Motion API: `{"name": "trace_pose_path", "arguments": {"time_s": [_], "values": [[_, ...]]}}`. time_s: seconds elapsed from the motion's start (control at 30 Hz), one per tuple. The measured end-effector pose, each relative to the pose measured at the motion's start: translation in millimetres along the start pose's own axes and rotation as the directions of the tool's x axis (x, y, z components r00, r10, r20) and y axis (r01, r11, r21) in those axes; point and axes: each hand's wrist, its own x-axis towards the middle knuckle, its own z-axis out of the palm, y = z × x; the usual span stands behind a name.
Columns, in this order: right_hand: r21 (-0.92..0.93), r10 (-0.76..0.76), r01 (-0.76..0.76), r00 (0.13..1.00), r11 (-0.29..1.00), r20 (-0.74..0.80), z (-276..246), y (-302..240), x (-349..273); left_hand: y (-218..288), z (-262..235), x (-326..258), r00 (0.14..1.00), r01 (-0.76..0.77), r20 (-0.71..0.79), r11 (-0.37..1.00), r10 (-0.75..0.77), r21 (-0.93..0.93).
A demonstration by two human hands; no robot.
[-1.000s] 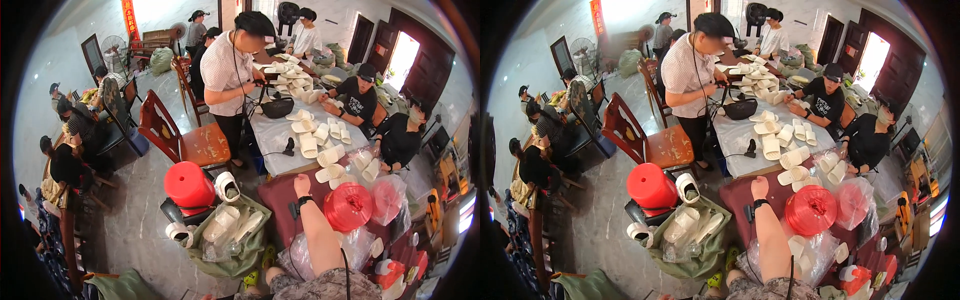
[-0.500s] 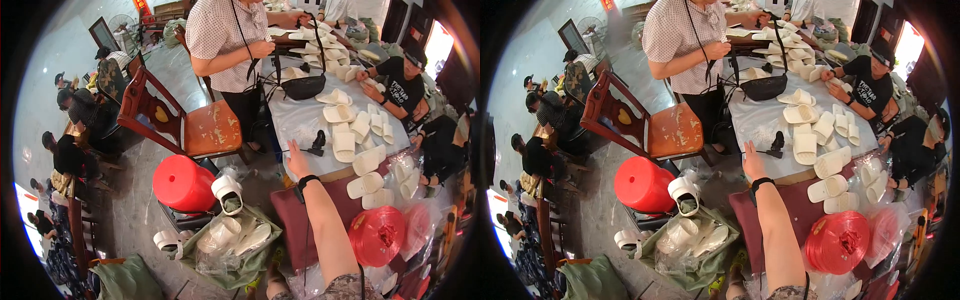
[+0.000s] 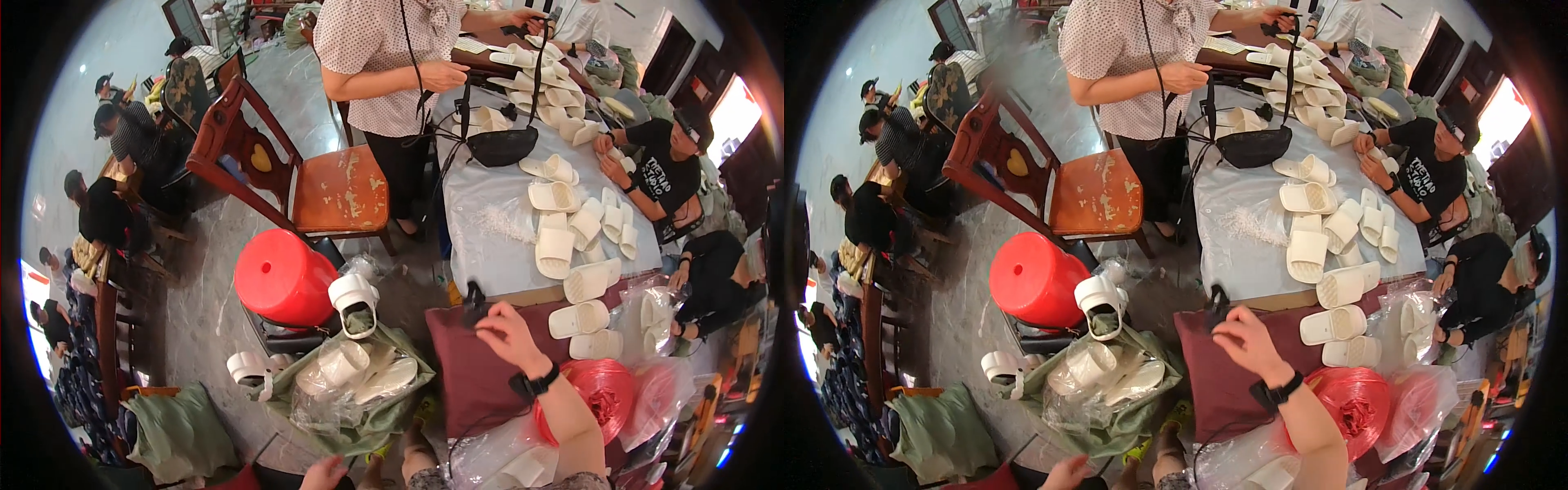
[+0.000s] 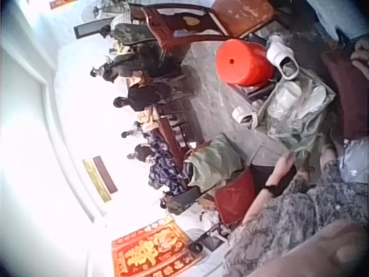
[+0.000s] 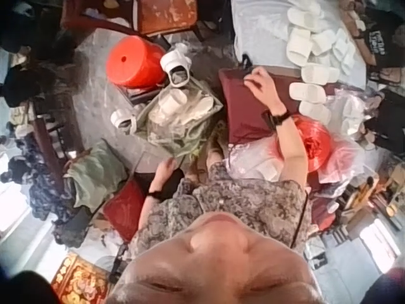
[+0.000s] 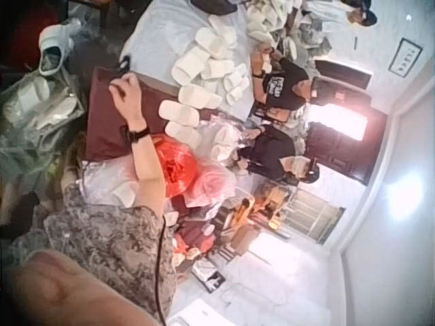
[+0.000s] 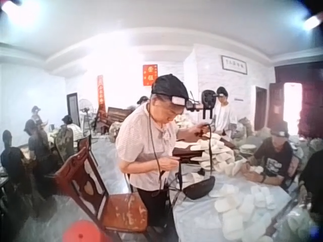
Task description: The recorder packages white sandals into plastic bags and places them into a larger transport sack.
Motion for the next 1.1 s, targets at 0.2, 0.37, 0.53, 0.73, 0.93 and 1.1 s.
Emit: {"name": "trace_pose_path", "arguments": {"time_s": [0.2,0.37,0.53,0.73,0.93,1.1], "values": [[0.076,-0.228,0.220,0.964,0.973,0.135,-21,-92,-61,164,-22,111,0.891,-0.442,-0.146,0.895,0.430,-0.057],[0.248,-0.236,0.217,0.970,0.944,0.049,-45,-125,-110,280,-17,154,0.678,-0.687,-0.449,0.719,0.582,-0.107],[0.516,0.087,0.173,0.894,0.839,-0.440,-62,-159,-137,301,16,159,0.478,-0.762,-0.351,0.579,0.805,0.289],[0.591,0.121,0.399,0.750,0.701,-0.650,-97,-140,-167,317,6,165,0.521,-0.840,-0.285,0.542,0.805,-0.006],[0.577,0.033,0.551,0.705,0.604,-0.708,-122,-123,-158,369,-93,274,0.534,-0.750,-0.530,0.658,0.659,0.063],[0.536,0.149,0.514,0.614,0.669,-0.775,-130,-119,-110,424,-168,353,0.630,-0.497,-0.637,0.861,0.444,0.109]]}}
